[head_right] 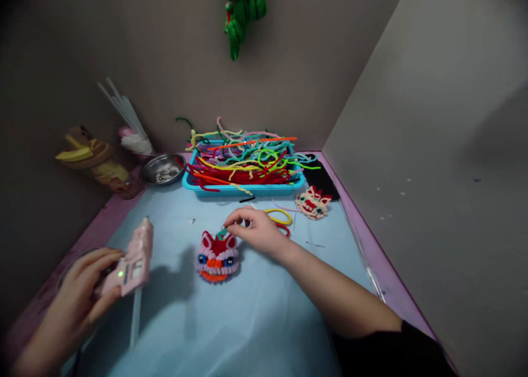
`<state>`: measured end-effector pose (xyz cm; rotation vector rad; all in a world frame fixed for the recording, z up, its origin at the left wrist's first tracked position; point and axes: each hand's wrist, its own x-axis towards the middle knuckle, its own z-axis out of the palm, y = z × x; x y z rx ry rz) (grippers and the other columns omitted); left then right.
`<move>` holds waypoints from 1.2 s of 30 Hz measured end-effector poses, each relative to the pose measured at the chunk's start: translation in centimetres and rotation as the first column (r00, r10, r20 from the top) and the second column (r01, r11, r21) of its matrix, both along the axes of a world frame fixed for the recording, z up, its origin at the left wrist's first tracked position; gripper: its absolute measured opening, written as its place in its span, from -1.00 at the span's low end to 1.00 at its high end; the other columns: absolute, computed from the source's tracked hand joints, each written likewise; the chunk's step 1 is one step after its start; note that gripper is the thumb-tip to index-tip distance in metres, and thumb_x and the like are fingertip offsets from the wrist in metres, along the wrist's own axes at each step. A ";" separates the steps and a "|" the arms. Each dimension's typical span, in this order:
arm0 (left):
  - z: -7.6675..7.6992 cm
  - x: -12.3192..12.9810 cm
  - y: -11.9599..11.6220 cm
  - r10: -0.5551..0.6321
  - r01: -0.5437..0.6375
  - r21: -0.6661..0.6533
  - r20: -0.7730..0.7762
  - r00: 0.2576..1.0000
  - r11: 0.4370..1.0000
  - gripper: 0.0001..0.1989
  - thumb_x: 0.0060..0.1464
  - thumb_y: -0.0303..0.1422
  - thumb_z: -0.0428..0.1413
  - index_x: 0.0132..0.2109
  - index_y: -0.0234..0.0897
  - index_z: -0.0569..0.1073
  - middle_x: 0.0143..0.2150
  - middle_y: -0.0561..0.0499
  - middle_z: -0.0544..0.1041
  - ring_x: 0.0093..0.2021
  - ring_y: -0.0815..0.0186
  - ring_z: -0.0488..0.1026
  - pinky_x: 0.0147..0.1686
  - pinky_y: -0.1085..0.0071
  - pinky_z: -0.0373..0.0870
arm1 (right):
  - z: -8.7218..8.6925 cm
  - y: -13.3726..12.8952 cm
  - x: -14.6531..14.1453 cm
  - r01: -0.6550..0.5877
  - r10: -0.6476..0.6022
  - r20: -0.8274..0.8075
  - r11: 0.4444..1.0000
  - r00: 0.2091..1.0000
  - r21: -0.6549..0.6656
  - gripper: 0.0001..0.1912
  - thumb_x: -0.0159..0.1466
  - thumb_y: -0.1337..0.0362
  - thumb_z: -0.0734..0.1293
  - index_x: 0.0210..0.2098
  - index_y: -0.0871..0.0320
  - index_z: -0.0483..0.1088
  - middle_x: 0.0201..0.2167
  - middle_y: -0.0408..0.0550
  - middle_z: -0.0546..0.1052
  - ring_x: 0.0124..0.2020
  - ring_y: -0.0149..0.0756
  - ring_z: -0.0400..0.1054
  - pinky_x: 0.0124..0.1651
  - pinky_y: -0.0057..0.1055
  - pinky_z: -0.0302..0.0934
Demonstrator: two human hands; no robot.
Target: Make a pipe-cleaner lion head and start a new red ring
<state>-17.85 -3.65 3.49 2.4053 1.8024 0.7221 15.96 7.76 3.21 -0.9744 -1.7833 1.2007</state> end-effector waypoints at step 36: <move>-0.3 -3.3 1.3 0.406 -0.529 -0.240 -0.417 0.813 0.814 -0.43 0.13 -0.08 -0.16 0.05 -0.49 0.32 0.03 -0.31 0.34 0.07 0.01 0.31 0.06 0.19 0.24 | 0.3 -1.3 -2.0 -0.251 0.036 0.371 0.797 0.928 0.550 -0.82 0.25 0.44 0.22 -0.29 0.14 0.44 -0.39 -0.03 0.54 -0.31 -0.29 0.33 -0.18 -0.34 0.21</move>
